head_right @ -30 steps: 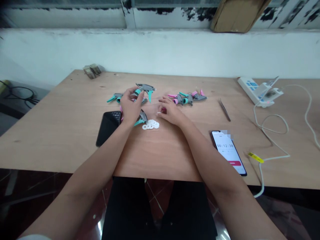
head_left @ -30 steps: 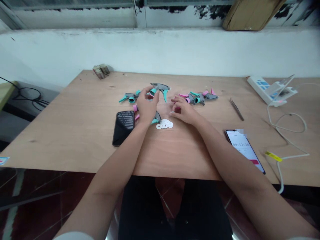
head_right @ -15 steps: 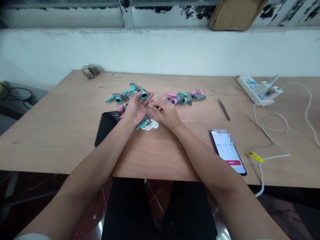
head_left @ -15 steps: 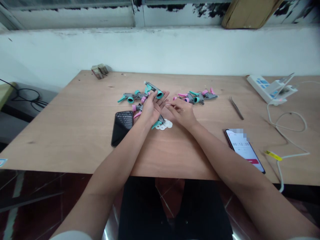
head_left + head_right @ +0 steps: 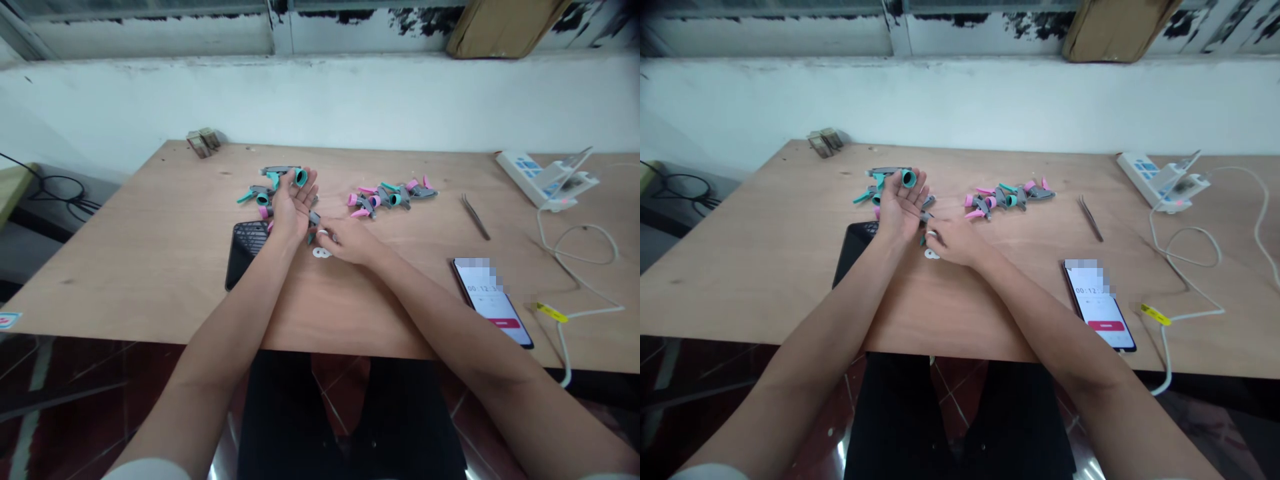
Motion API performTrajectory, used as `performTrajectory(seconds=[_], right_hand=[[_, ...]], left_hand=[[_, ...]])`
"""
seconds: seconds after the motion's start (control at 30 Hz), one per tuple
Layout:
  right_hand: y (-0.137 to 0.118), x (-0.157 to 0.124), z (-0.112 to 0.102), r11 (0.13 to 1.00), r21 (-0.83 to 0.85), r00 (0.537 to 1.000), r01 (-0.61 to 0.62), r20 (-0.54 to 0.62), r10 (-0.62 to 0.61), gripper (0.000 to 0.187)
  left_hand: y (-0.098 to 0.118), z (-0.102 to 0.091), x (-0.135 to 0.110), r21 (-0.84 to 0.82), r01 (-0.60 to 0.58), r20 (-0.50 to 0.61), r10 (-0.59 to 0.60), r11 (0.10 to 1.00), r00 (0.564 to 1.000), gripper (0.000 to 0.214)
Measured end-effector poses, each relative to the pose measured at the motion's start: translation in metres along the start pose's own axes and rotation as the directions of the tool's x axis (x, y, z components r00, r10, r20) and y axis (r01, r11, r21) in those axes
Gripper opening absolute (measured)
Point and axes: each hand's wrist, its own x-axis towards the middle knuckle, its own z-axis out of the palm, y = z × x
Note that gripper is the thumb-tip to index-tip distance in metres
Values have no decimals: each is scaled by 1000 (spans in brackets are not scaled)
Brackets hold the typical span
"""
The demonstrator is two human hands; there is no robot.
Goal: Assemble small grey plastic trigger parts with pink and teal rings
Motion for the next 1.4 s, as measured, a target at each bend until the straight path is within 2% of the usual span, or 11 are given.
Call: performTrajectory(seconds=[0.1,0.17,0.3,0.4,0.5,0.67,0.93,1.17,1.4], right_hand=[[19,1,4,1000,15,1000,-19,-24,20,21],[28,1,4,998,60,992,-29,-124,36,27],[27,1,-2,990,128,911,-65,-397,111,37],[19,-1,-4,983,166,868,-80,-473,151,41],[17,-1,0,967,246,841,-61,-510,183,40],[26,-1,10,910,412,783,-55,-547,295,36],[26,-2,2,970,210,781,-118,-583,222,22],[34,-2,4,984,152,778,-92,-606,166,16],[30,-1,4,987,122,755,-100,-637,155,13]], left_hand=[[-4,1,-2,5,25,16,-25,1000,1000,22],[-9,1,-4,-9,49,24,-49,999,999,20],[-22,3,-8,52,108,11,-108,993,994,23],[-31,4,-12,87,119,52,-124,989,991,21],[-36,5,-17,103,112,114,-123,988,986,22],[-37,6,-21,143,167,141,-187,976,972,26],[-38,6,-21,171,168,183,-199,971,963,27],[-35,7,-22,231,125,130,-158,965,979,22],[-35,7,-22,266,74,140,-115,961,983,28]])
